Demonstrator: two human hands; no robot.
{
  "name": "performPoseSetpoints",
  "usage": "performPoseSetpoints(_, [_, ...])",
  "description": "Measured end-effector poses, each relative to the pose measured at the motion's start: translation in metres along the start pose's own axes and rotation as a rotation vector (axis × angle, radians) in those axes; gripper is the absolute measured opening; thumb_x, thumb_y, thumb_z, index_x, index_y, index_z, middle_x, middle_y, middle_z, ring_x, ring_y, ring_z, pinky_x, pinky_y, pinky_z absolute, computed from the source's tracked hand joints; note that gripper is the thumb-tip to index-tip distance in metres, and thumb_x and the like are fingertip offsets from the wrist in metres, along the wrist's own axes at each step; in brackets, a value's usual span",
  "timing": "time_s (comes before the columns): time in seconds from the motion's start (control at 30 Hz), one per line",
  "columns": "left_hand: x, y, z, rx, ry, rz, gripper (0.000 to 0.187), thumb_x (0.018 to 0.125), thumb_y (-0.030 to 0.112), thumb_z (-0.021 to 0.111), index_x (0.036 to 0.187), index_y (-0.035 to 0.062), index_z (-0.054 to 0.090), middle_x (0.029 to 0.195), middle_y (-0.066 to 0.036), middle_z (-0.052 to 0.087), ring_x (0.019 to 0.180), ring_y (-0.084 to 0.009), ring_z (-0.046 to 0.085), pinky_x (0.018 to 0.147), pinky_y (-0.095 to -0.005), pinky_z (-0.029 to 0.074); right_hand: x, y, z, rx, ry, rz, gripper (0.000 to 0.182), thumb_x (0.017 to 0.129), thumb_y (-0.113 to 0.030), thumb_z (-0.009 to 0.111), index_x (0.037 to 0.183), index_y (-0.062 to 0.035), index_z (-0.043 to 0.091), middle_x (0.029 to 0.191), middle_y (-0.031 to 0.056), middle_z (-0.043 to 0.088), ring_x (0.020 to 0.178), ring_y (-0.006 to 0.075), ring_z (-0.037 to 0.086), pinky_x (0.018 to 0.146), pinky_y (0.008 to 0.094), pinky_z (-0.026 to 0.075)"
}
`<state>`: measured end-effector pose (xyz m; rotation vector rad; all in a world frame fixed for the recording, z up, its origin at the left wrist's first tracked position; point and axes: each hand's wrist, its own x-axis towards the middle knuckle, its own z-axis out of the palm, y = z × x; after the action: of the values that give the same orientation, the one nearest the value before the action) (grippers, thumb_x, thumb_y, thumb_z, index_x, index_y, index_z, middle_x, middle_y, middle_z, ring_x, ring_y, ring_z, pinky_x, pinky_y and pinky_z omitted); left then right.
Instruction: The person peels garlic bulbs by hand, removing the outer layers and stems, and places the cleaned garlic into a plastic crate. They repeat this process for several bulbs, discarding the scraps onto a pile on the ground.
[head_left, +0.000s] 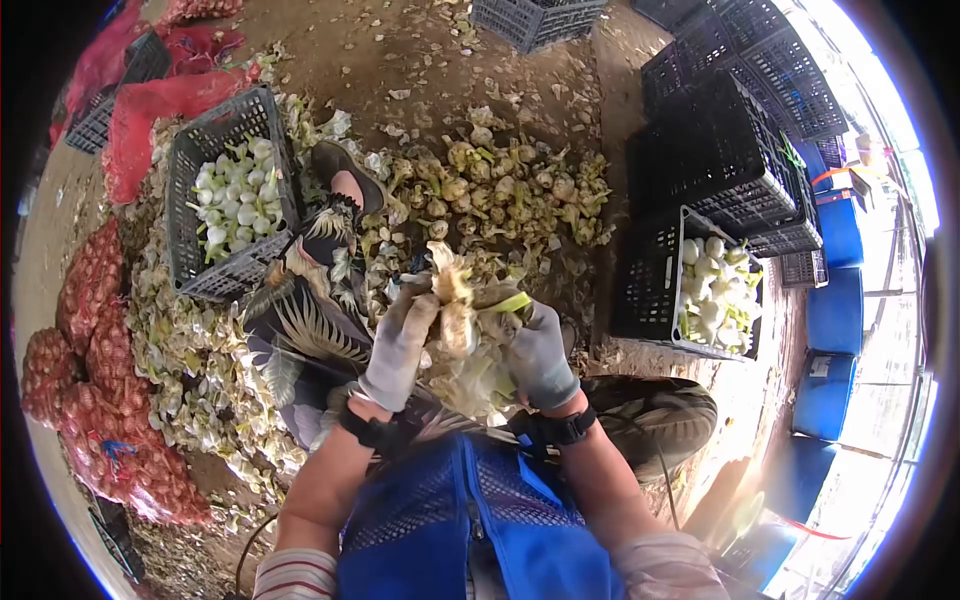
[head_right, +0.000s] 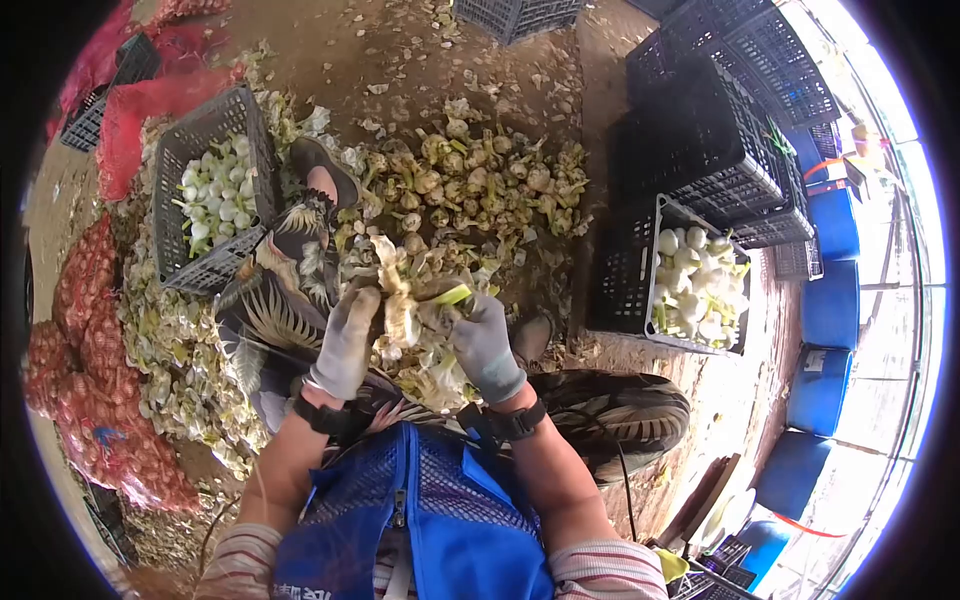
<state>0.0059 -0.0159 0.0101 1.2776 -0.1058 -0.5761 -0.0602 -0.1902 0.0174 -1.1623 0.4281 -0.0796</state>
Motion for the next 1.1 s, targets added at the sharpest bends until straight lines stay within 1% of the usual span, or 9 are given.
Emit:
performPoseSetpoints(0.07, [0.007, -0.021, -0.023, 0.916, -0.170, 0.502, 0.023, 0.098, 0.015, 0.055, 0.115, 0.0006, 0.062, 0.104, -0.003, 0.065, 0.089, -0.0114, 0.058, 0.085, -0.0268, 0.046, 0.000, -0.001, -0.007, -0.266, -0.201, -0.059, 0.020, 0.092, 0.002, 0.058, 0.110, 0.0036, 0.067, 0.107, 0.0036, 0.068, 0.096, 0.0106, 0.061, 0.086, 0.0252, 0.050])
performPoseSetpoints(0.1, [0.008, -0.019, -0.016, 0.916, -0.170, 0.502, 0.023, 0.098, 0.015, 0.055, 0.115, 0.0006, 0.062, 0.104, -0.003, 0.065, 0.089, -0.0114, 0.058, 0.085, -0.0268, 0.046, 0.003, 0.004, -0.013, -0.354, -0.214, -0.146, 0.017, 0.092, -0.001, 0.059, 0.106, 0.0025, 0.068, 0.104, 0.0016, 0.068, 0.093, 0.0093, 0.060, 0.082, 0.0244, 0.049])
performPoseSetpoints(0.17, [0.006, -0.003, 0.009, -0.139, 0.069, -0.126, 0.012, 0.098, 0.011, 0.058, 0.102, 0.0019, 0.065, 0.087, 0.002, 0.066, 0.077, -0.0062, 0.057, 0.069, -0.0237, 0.046, -0.001, 0.009, -0.019, -0.228, -0.073, -0.020, 0.016, 0.093, -0.002, 0.059, 0.106, 0.0022, 0.068, 0.103, 0.0012, 0.068, 0.092, 0.0095, 0.060, 0.081, 0.0247, 0.049])
performPoseSetpoints(0.2, [-0.003, 0.008, 0.014, -0.157, 0.101, -0.057, 0.015, 0.098, 0.016, 0.060, 0.094, 0.0028, 0.067, 0.081, 0.004, 0.064, 0.071, -0.0040, 0.055, 0.068, -0.0215, 0.045, -0.003, 0.010, -0.023, -0.101, 0.066, 0.104, 0.016, 0.093, -0.003, 0.060, 0.106, 0.0020, 0.067, 0.102, 0.0007, 0.068, 0.091, 0.0097, 0.060, 0.080, 0.0250, 0.049])
performPoseSetpoints(0.4, [-0.024, 0.002, -0.027, 0.377, 0.004, 0.071, 0.035, 0.097, 0.033, 0.061, 0.093, -0.0010, 0.069, 0.084, -0.005, 0.070, 0.079, -0.0151, 0.064, 0.075, -0.0318, 0.051, -0.002, 0.010, -0.043, 0.083, 0.295, 0.056, 0.021, 0.092, 0.000, 0.060, 0.113, 0.0023, 0.066, 0.100, 0.0027, 0.067, 0.094, 0.0138, 0.062, 0.083, 0.0271, 0.049])
performPoseSetpoints(0.5, [-0.011, -0.024, -0.026, 1.122, 0.084, 0.412, 0.024, 0.088, 0.021, 0.067, 0.100, 0.0000, 0.067, 0.099, -0.017, 0.068, 0.081, -0.0210, 0.066, 0.076, -0.0354, 0.052, -0.004, 0.007, -0.030, -0.576, 0.155, -0.372, 0.030, 0.084, 0.004, 0.063, 0.114, 0.0006, 0.064, 0.107, 0.0114, 0.064, 0.098, 0.0212, 0.064, 0.084, 0.0289, 0.050])
performPoseSetpoints(0.63, [0.007, -0.033, -0.001, 0.398, -0.052, 0.170, 0.030, 0.091, 0.009, 0.065, 0.119, 0.0014, 0.059, 0.093, -0.004, 0.064, 0.081, -0.0114, 0.057, 0.072, -0.0275, 0.050, -0.014, 0.011, -0.006, -0.789, 0.111, -0.573, 0.038, 0.077, 0.005, 0.065, 0.113, -0.0052, 0.065, 0.108, 0.0148, 0.061, 0.094, 0.0335, 0.063, 0.082, 0.0331, 0.051])
performPoseSetpoints(0.73, [0.003, -0.026, 0.020, 0.517, 0.037, 0.011, 0.027, 0.089, 0.003, 0.062, 0.116, 0.0005, 0.060, 0.091, -0.005, 0.064, 0.080, -0.0095, 0.057, 0.074, -0.0277, 0.050, -0.019, 0.015, -0.001, -1.078, 0.034, -0.655, 0.045, 0.070, 0.008, 0.062, 0.113, -0.0077, 0.065, 0.108, 0.0158, 0.061, 0.095, 0.0361, 0.062, 0.081, 0.0371, 0.051])
performPoseSetpoints(1.1, [-0.005, -0.008, 0.001, 0.942, 0.107, 0.359, 0.020, 0.082, 0.018, 0.068, 0.094, 0.0023, 0.065, 0.097, -0.018, 0.062, 0.089, -0.0378, 0.063, 0.080, -0.0421, 0.051, -0.015, 0.008, -0.003, -1.011, 0.079, -0.642, 0.041, 0.067, 0.003, 0.062, 0.107, -0.0050, 0.063, 0.107, 0.0151, 0.062, 0.098, 0.0382, 0.061, 0.081, 0.0402, 0.051])
